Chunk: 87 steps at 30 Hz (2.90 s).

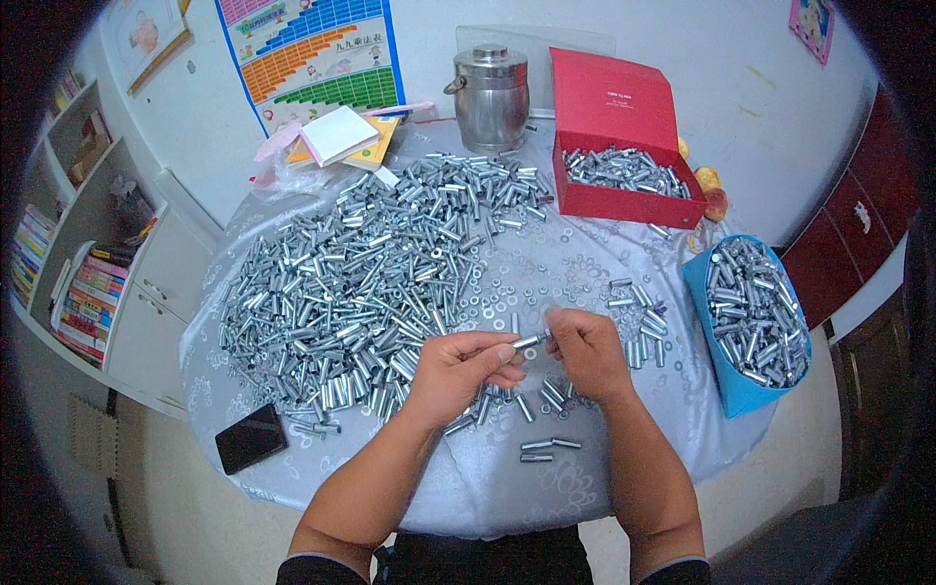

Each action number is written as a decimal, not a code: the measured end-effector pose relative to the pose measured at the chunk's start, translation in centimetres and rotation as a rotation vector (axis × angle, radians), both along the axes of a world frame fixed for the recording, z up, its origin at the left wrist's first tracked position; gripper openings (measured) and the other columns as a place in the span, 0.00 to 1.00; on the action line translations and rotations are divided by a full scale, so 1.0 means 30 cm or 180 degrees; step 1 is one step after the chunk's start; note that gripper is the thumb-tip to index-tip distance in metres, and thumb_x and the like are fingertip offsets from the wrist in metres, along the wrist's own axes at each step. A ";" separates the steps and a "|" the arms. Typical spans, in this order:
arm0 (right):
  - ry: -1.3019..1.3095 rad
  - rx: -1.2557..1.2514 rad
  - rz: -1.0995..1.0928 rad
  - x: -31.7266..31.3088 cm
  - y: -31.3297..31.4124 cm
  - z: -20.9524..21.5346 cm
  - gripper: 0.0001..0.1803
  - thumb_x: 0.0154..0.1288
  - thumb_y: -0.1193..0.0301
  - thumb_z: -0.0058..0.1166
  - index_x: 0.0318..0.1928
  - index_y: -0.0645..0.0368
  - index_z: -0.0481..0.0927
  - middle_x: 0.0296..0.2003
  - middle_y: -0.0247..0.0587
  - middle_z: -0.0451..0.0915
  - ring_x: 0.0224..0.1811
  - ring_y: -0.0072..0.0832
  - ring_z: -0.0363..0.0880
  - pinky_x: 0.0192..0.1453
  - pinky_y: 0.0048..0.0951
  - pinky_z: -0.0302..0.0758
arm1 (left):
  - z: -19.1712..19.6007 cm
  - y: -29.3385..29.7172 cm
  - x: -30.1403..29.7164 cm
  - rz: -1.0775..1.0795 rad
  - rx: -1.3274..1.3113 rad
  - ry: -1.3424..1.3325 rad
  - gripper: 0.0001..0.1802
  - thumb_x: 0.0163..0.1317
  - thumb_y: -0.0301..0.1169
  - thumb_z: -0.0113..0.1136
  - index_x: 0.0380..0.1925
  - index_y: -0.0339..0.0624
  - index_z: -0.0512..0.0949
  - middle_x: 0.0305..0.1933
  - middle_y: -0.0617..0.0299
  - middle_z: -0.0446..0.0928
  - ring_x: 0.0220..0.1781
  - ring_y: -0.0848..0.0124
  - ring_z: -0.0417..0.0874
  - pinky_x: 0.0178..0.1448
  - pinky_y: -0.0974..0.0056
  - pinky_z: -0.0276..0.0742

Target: The person repeatedly picks up small metal cylindrical fasteners and washers from a large pile on a table. They insert the washers into the fasteners by hand and place the assembled units into a blue container. The process is continuous and repetitive throughout the clip.

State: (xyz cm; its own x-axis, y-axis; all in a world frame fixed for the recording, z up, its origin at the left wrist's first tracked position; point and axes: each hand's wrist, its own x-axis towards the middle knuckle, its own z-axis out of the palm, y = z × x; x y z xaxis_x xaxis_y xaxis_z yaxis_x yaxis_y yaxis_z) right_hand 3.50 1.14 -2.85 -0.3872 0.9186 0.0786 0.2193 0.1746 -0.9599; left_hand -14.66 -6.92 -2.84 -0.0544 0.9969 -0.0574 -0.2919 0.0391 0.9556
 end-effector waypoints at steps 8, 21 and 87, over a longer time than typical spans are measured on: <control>0.0116 -0.0208 0.0512 0.012 0.012 0.004 0.11 0.68 0.66 0.55 0.36 0.62 0.78 0.27 0.32 0.77 0.26 0.18 0.71 0.31 0.24 0.70 | -0.007 0.005 -0.006 0.0089 -0.0046 0.0016 0.13 0.65 0.26 0.58 0.45 0.29 0.80 0.35 0.50 0.83 0.33 0.65 0.86 0.37 0.65 0.85; 0.0079 -0.0482 0.0424 0.002 0.002 0.020 0.12 0.68 0.65 0.54 0.40 0.63 0.77 0.30 0.32 0.79 0.29 0.19 0.75 0.33 0.23 0.72 | -0.019 0.008 0.001 0.0140 -0.0076 0.0043 0.12 0.65 0.27 0.59 0.45 0.29 0.80 0.35 0.50 0.83 0.33 0.65 0.86 0.37 0.65 0.85; 0.0287 -0.0401 0.0497 0.002 0.012 -0.010 0.07 0.67 0.71 0.55 0.35 0.63 0.78 0.25 0.33 0.78 0.27 0.18 0.76 0.34 0.21 0.73 | -0.037 0.019 0.004 0.0563 0.0200 -0.0027 0.10 0.60 0.20 0.61 0.42 0.30 0.79 0.36 0.52 0.83 0.36 0.69 0.86 0.43 0.68 0.83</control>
